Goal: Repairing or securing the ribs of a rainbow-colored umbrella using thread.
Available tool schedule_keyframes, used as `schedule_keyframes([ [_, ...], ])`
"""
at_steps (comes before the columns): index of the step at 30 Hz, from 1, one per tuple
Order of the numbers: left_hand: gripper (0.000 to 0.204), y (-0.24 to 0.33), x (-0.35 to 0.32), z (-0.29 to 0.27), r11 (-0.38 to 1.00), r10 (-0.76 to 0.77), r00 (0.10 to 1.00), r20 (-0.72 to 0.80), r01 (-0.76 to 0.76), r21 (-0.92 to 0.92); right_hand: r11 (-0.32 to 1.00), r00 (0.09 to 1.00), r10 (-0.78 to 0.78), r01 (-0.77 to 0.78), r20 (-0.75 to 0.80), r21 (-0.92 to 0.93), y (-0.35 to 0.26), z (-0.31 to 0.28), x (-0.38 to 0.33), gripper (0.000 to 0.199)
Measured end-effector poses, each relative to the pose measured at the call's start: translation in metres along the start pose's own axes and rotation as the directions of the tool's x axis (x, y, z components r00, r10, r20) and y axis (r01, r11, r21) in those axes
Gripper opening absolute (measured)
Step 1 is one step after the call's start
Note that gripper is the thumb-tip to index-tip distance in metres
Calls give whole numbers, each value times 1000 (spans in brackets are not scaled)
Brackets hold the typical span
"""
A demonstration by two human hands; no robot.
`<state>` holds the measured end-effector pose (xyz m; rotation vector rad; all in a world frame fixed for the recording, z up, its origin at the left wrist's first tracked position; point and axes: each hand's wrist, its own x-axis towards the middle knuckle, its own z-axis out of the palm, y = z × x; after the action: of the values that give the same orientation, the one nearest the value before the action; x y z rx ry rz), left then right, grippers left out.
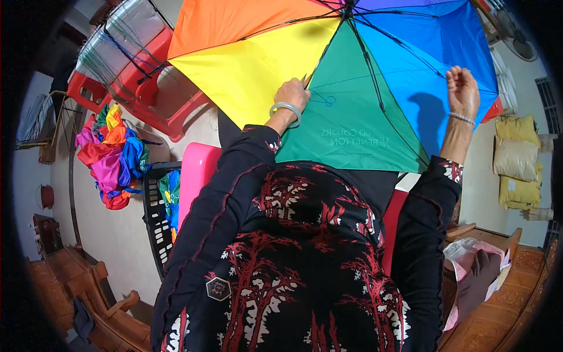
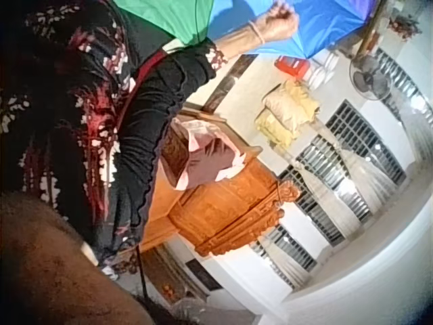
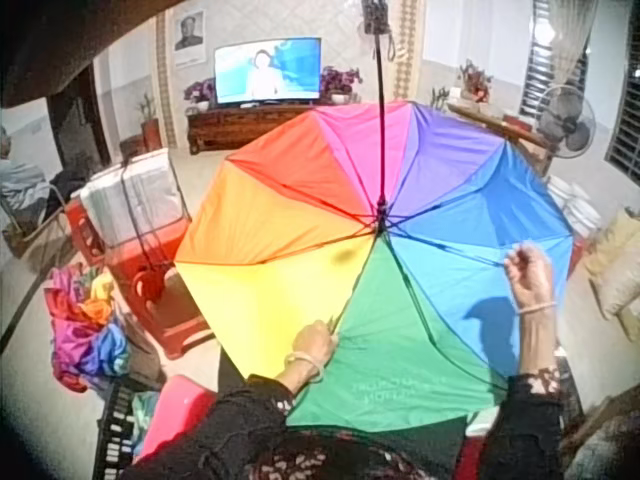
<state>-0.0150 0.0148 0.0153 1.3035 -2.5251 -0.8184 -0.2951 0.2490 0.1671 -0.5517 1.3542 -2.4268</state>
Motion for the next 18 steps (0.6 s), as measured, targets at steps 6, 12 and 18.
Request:
schedule_keyframes([
  [6,32,-9,-4,-9,998,25,999,27,-24,-66,990,989,-137,139,-58,32,-51,-33,8,12],
  [12,35,-8,3,-17,986,98,969,226,-64,-152,901,886,-432,431,-171,-42,-152,-128,24,15],
  [18,33,-32,13,-9,976,85,974,210,-39,-214,666,627,-744,667,-230,-335,-258,-156,-38,24],
])
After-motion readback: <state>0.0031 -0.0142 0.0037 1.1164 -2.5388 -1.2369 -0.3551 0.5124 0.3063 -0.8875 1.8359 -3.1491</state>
